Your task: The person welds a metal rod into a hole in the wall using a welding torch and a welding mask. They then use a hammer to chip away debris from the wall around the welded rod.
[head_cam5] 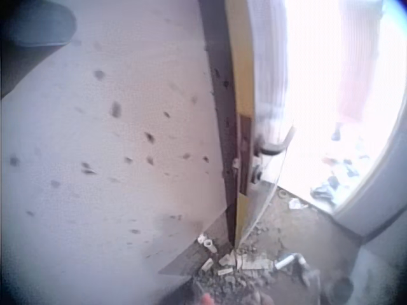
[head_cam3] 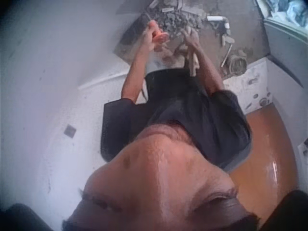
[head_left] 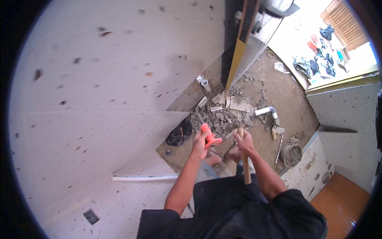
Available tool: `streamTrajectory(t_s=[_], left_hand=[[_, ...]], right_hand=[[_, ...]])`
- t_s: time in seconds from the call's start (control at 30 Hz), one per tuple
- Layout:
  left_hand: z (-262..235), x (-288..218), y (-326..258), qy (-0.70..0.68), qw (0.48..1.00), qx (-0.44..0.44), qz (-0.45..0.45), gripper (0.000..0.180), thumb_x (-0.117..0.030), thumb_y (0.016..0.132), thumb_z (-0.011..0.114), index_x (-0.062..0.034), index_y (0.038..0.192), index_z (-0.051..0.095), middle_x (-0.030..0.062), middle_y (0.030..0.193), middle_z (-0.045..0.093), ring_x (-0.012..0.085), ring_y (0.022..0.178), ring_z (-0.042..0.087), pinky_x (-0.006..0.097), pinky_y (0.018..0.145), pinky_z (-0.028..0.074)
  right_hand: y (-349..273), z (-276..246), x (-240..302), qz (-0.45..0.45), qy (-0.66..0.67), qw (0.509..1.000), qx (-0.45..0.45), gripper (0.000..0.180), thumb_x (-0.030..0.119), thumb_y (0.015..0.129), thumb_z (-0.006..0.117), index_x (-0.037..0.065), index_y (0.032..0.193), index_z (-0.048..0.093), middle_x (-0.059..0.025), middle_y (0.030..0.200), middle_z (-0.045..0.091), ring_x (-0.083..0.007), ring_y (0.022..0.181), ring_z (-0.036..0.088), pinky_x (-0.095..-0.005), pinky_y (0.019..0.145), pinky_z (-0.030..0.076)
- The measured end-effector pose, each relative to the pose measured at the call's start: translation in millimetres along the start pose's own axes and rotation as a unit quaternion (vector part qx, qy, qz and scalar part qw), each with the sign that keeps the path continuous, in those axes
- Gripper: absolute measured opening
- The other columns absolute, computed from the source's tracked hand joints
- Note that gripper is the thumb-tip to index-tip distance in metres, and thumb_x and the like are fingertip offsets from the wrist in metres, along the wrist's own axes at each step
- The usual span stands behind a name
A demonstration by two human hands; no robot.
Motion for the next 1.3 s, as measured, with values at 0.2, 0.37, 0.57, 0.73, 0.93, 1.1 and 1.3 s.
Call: streamTrajectory(t_s=[0.2, 0.37, 0.57, 0.73, 0.93, 1.1, 1.3], left_hand=[[-23.7, 32.6, 174.3, -0.073, 0.988, 0.128, 0.037, 0.028, -0.011, 0.082, 0.059, -0.0079, 0.108, 0.049, 0.0021, 0.094, 0.055, 0.0164, 0.093, 0.055, 0.036, 0.085, 0.045], [-42.5, 59.0, 314.1, -0.127, 0.969, 0.173, 0.125, 0.032, -0.016, 0.086, 0.061, -0.0124, 0.116, 0.049, -0.0009, 0.1, 0.054, 0.0127, 0.093, 0.053, 0.034, 0.088, 0.043], [-70.3, 58.5, 395.5, -0.172, 0.926, 0.249, 0.226, 0.026, -0.014, 0.089, 0.056, -0.0091, 0.114, 0.049, -0.0014, 0.105, 0.052, 0.013, 0.096, 0.053, 0.033, 0.095, 0.038], [-74.8, 53.0, 431.6, -0.217, 0.905, 0.31, 0.197, 0.016, -0.01, 0.091, 0.05, -0.0083, 0.107, 0.05, 0.0009, 0.101, 0.054, 0.0152, 0.092, 0.055, 0.035, 0.094, 0.042], [-84.6, 44.9, 450.2, -0.259, 0.872, 0.38, 0.167, 0.014, -0.012, 0.092, 0.049, -0.0069, 0.105, 0.052, 0.003, 0.098, 0.057, 0.0164, 0.094, 0.056, 0.036, 0.094, 0.043], [-86.1, 45.0, 438.3, -0.194, 0.896, 0.35, 0.194, 0.016, -0.019, 0.094, 0.045, -0.0089, 0.106, 0.051, 0.0025, 0.096, 0.058, 0.0171, 0.092, 0.058, 0.036, 0.09, 0.046], [-80.1, 38.6, 425.1, -0.237, 0.905, 0.32, 0.149, 0.019, -0.024, 0.094, 0.045, -0.0099, 0.105, 0.051, 0.0026, 0.097, 0.058, 0.0186, 0.092, 0.058, 0.037, 0.089, 0.047]], right_hand=[[61.9, 50.2, -65.1, 0.024, 0.197, 0.978, -0.061, 0.028, 0.033, 0.086, 0.061, 0.006, 0.086, 0.052, 0.0028, 0.06, 0.046, -0.0086, 0.049, 0.047, -0.0253, 0.044, 0.039], [165.5, 100.7, -127.6, -0.062, 0.307, 0.936, -0.16, 0.03, 0.034, 0.087, 0.06, 0.006, 0.084, 0.048, 0.0031, 0.06, 0.046, -0.0063, 0.043, 0.042, -0.0233, 0.037, 0.035], [244.5, 147.4, -159.9, -0.208, 0.43, 0.859, -0.184, 0.035, 0.038, 0.089, 0.056, 0.005, 0.088, 0.045, 0.0008, 0.056, 0.043, -0.008, 0.039, 0.043, -0.0225, 0.034, 0.036], [255.5, 161.2, -158.8, -0.305, 0.442, 0.82, -0.2, 0.037, 0.04, 0.091, 0.053, 0.004, 0.086, 0.043, -0.0004, 0.055, 0.042, -0.0091, 0.038, 0.042, -0.0236, 0.034, 0.036], [247.7, 168.8, -153.4, -0.321, 0.472, 0.805, -0.165, 0.04, 0.044, 0.091, 0.049, 0.004, 0.091, 0.045, -0.0018, 0.057, 0.042, -0.0091, 0.04, 0.041, -0.0235, 0.035, 0.037], [241.8, 181.6, -156.8, -0.348, 0.475, 0.799, -0.122, 0.057, 0.059, 0.091, 0.031, 0.004, 0.099, 0.043, -0.0034, 0.06, 0.043, -0.0106, 0.041, 0.042, -0.0246, 0.036, 0.038], [220.2, 196.4, -125.5, -0.356, 0.581, 0.694, -0.231, 0.062, 0.065, 0.089, 0.023, 0.006, 0.087, 0.043, -0.0046, 0.058, 0.042, -0.0121, 0.041, 0.041, -0.0266, 0.037, 0.038]])
Point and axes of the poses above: each hand's wrist, its own y-axis towards the middle knuckle, its own z-axis out of the palm, x = y × z, the point moved 2 cm from there along y, towards the middle knuckle
